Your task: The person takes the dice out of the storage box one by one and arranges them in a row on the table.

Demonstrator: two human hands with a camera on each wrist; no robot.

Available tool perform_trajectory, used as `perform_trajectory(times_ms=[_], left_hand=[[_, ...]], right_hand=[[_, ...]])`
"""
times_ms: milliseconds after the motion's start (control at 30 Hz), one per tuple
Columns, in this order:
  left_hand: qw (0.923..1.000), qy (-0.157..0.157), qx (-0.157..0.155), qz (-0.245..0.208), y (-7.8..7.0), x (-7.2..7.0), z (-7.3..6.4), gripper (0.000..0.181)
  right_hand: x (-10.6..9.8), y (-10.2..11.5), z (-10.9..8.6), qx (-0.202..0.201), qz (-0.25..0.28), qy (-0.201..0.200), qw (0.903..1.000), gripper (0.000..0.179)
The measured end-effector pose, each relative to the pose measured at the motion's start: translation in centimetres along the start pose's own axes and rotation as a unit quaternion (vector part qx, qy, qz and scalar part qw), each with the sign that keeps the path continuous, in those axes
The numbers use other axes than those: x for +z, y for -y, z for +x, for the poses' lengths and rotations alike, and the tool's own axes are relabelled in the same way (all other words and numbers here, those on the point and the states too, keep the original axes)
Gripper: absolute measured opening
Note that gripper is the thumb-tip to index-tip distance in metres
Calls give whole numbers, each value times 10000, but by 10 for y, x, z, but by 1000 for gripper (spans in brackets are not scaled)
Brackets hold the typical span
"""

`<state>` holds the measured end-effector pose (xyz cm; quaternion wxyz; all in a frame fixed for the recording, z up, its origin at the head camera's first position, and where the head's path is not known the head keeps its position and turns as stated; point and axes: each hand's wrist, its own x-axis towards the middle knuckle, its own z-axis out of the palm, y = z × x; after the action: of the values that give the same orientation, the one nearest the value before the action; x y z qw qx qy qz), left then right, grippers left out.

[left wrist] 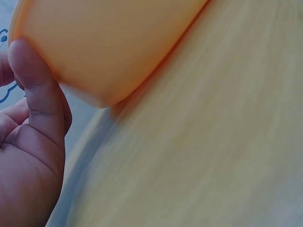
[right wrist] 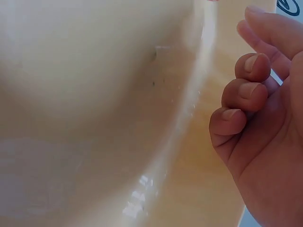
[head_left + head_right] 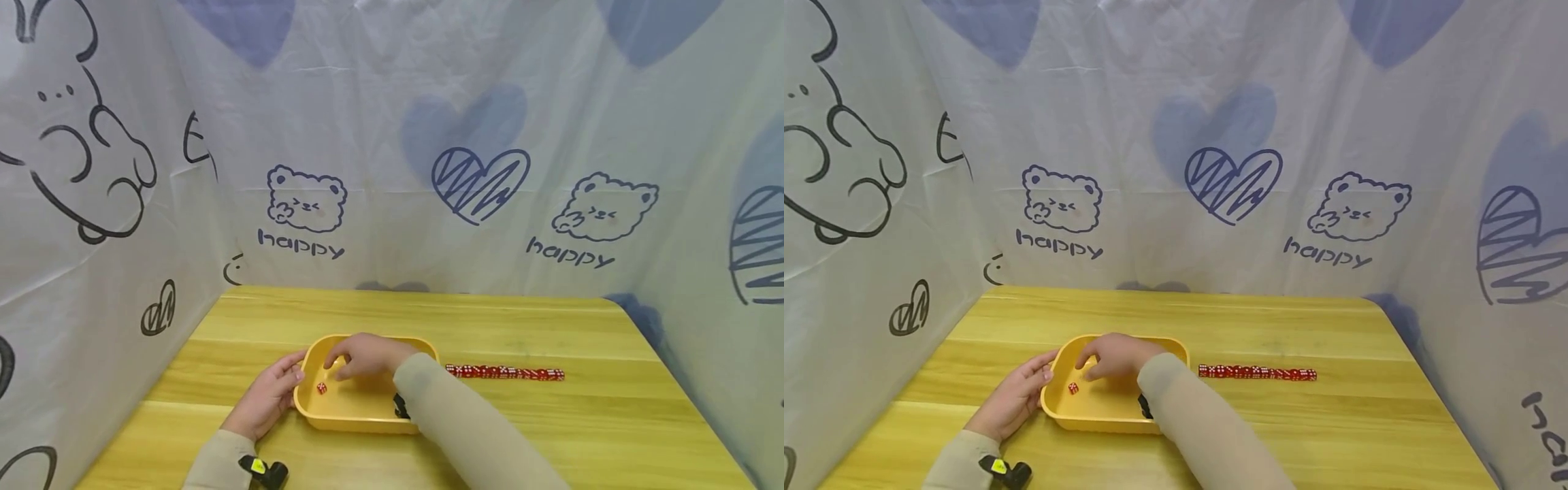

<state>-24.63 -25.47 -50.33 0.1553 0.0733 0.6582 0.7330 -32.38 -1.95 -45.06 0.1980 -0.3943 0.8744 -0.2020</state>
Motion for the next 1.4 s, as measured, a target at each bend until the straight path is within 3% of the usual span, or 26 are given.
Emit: perform_trajectory(times_ms=[433,767,1033,1400], left_hand=[[9999,126,52,71,-2,-1,-1,61],[9999,151,67,20,-3,-1,-2,59],[10000,83,22,-49,-1,-1,-1,59],[10000,18,4,-55,-1,-1,-1,59]], right_hand=[[19,-2,11,-158,184,168,9996,29],[21,-2,11,-164,423,280,9986,33],[23,0,9,-135,499,427,9977,24],[24,2,13,-664,461,696,9943,26]])
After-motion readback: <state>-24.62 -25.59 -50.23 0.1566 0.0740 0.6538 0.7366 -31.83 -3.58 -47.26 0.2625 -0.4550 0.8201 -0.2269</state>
